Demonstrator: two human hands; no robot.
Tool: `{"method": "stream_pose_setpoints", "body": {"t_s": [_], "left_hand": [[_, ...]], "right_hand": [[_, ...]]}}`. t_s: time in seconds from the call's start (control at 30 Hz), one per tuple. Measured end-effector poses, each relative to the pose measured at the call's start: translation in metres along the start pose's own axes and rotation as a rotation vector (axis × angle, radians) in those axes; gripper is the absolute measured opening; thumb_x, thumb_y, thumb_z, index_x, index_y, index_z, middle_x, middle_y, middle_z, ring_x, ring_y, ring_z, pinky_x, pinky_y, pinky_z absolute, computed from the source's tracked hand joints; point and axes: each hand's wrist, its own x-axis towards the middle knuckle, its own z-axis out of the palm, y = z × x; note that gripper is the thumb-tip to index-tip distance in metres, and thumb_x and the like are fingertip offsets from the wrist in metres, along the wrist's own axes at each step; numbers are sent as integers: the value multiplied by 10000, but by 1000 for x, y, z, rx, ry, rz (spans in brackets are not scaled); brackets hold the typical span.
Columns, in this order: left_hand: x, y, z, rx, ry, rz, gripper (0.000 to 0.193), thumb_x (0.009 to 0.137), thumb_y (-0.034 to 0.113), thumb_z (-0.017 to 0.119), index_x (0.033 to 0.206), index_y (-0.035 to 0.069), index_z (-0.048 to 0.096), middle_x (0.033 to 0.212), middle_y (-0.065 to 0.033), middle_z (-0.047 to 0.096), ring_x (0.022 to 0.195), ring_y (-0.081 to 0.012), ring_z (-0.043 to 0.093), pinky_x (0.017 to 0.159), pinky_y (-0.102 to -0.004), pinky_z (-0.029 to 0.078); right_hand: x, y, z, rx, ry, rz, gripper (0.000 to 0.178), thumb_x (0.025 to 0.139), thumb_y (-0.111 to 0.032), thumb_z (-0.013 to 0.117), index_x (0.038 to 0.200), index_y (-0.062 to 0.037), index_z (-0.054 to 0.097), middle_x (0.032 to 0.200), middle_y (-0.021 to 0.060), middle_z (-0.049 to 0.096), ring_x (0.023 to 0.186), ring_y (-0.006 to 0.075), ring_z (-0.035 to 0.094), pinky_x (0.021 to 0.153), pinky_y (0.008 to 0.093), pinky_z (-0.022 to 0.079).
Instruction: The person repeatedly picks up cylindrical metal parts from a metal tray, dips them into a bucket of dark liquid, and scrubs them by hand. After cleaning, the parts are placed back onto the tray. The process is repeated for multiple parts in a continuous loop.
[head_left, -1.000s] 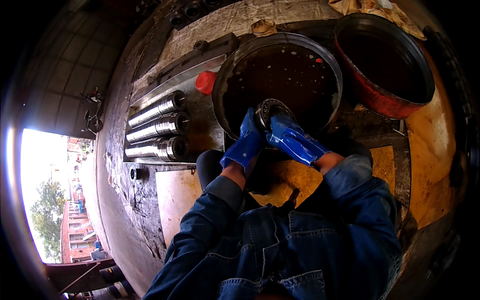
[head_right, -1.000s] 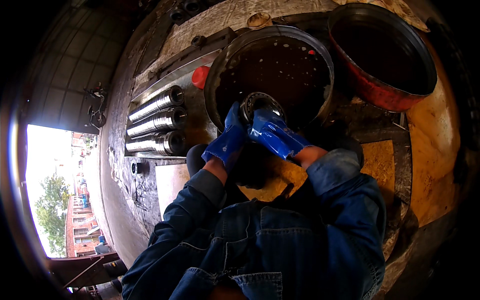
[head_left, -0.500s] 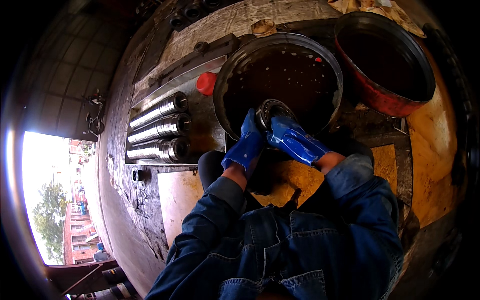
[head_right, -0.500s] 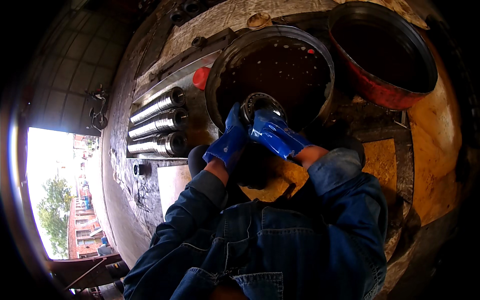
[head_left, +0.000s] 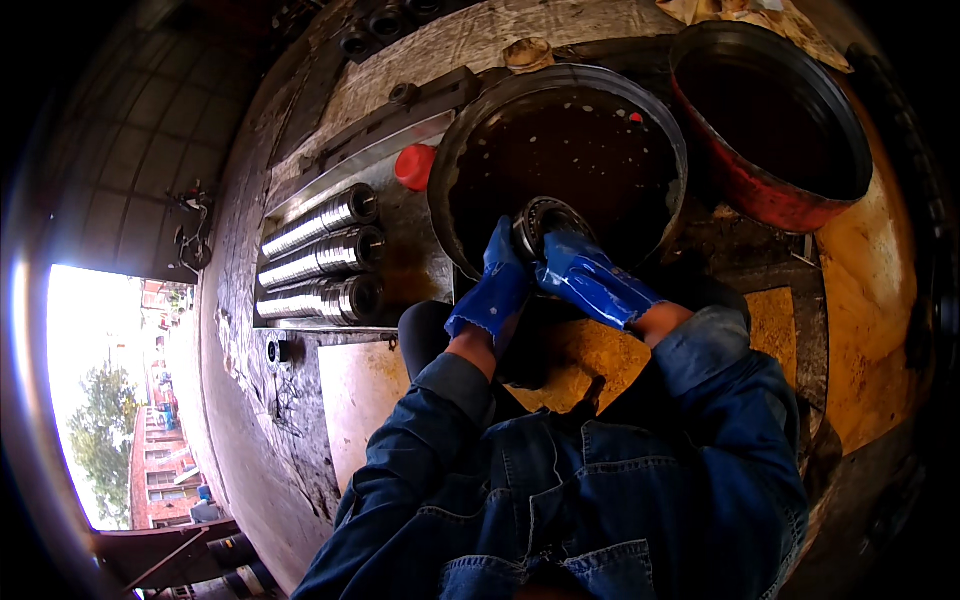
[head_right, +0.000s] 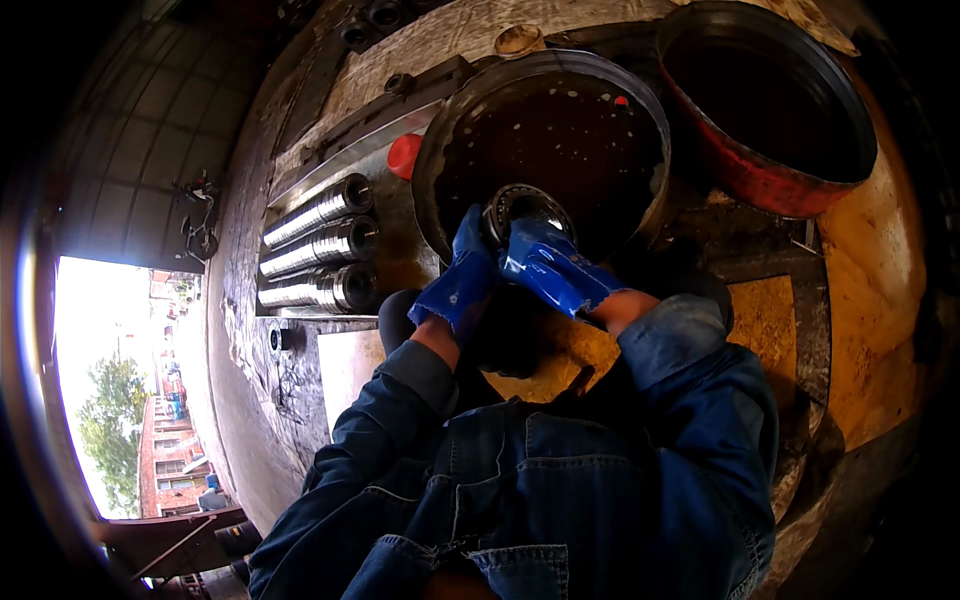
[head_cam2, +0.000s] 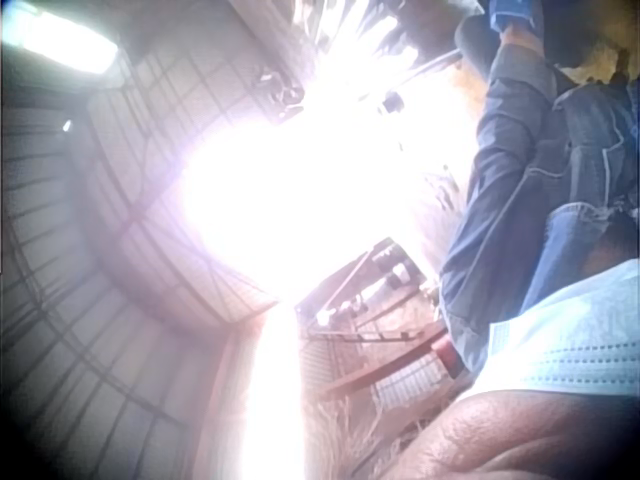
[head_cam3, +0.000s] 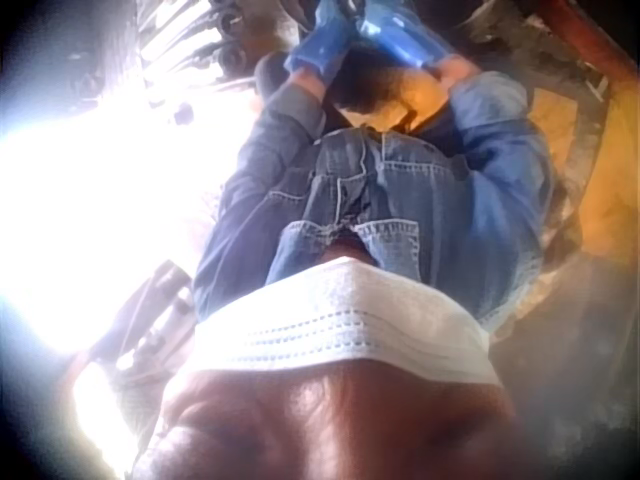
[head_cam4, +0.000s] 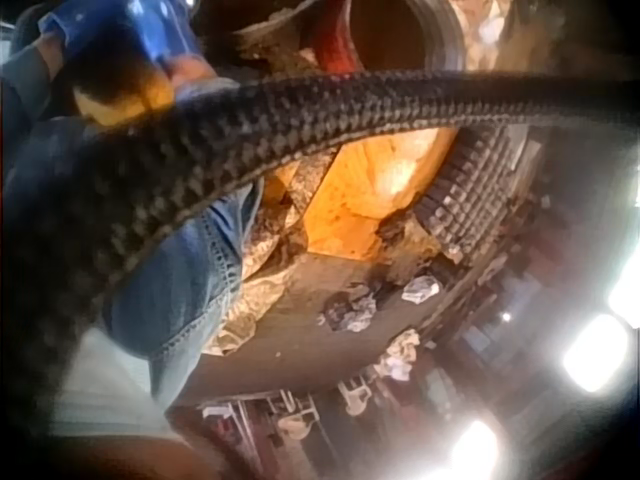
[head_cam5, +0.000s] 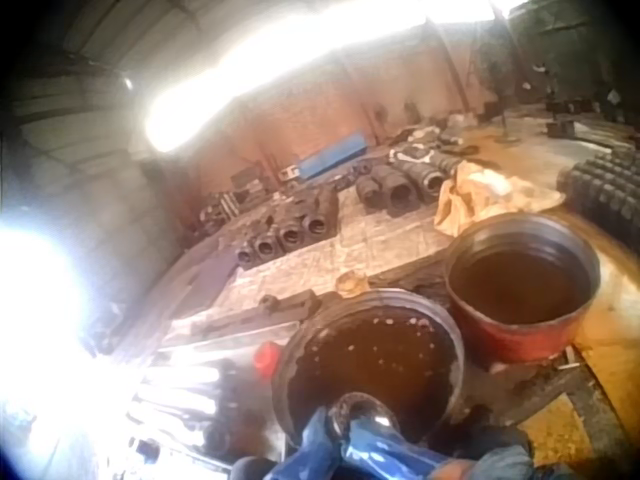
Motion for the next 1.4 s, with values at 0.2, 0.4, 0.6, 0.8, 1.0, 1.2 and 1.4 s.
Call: {"method": "stream_pose_setpoints", "body": {"t_s": [0.2,0.4,0.6,0.8,1.0,1.2,1.4], "left_hand": [[-9,0,6,-8,1,-27,414,1012,449,608,1185,90,718,1065,-101,757,924,-284,730,886,-470,595],[1,-3,-2,4,7,3,401,1019,440,596,1182,96,720,1050,-98,761,917,-269,734,884,-450,603],[0,-1,5,-14,-22,-25,399,1025,436,584,1170,90,721,1040,-93,761,904,-264,734,848,-436,609],[-8,4,1,-65,-84,-60,368,1030,410,569,1160,97,711,1011,-103,743,884,-259,723,824,-407,600],[-24,8,-5,-30,-184,-77,465,1058,473,512,1174,63,696,1015,-90,720,909,-218,698,828,-355,575],[-28,22,-63,92,-742,163,490,1104,230,494,1540,35,387,1414,-179,563,1291,-264,602,1147,-409,485],[-39,84,-92,-265,-726,124,562,1056,268,614,1533,32,433,1349,-156,618,1263,-232,608,1118,-365,491]], "right_hand": [[-7,5,0,38,49,-39,444,914,-357,686,1152,18,684,1124,254,707,1042,401,693,918,492,549],[-11,1,0,30,55,-44,444,921,-362,676,1152,17,678,1128,258,703,1042,405,690,916,498,549],[-5,3,-5,17,-7,-16,458,937,-376,664,1188,8,666,1140,253,701,1059,399,688,931,489,549],[2,13,2,174,-65,-73,437,935,-282,704,1260,5,648,1175,224,699,1087,328,702,960,442,566],[4,-2,-4,451,-105,37,285,937,-125,714,1199,-19,674,1094,151,726,976,233,724,895,367,580],[22,14,8,238,-120,-5,295,976,-259,692,1204,-73,701,1087,125,720,1016,234,707,903,372,565],[26,-77,4,-32,123,24,403,1002,-357,644,1204,-12,699,1034,152,733,1016,246,694,910,383,540]]}}
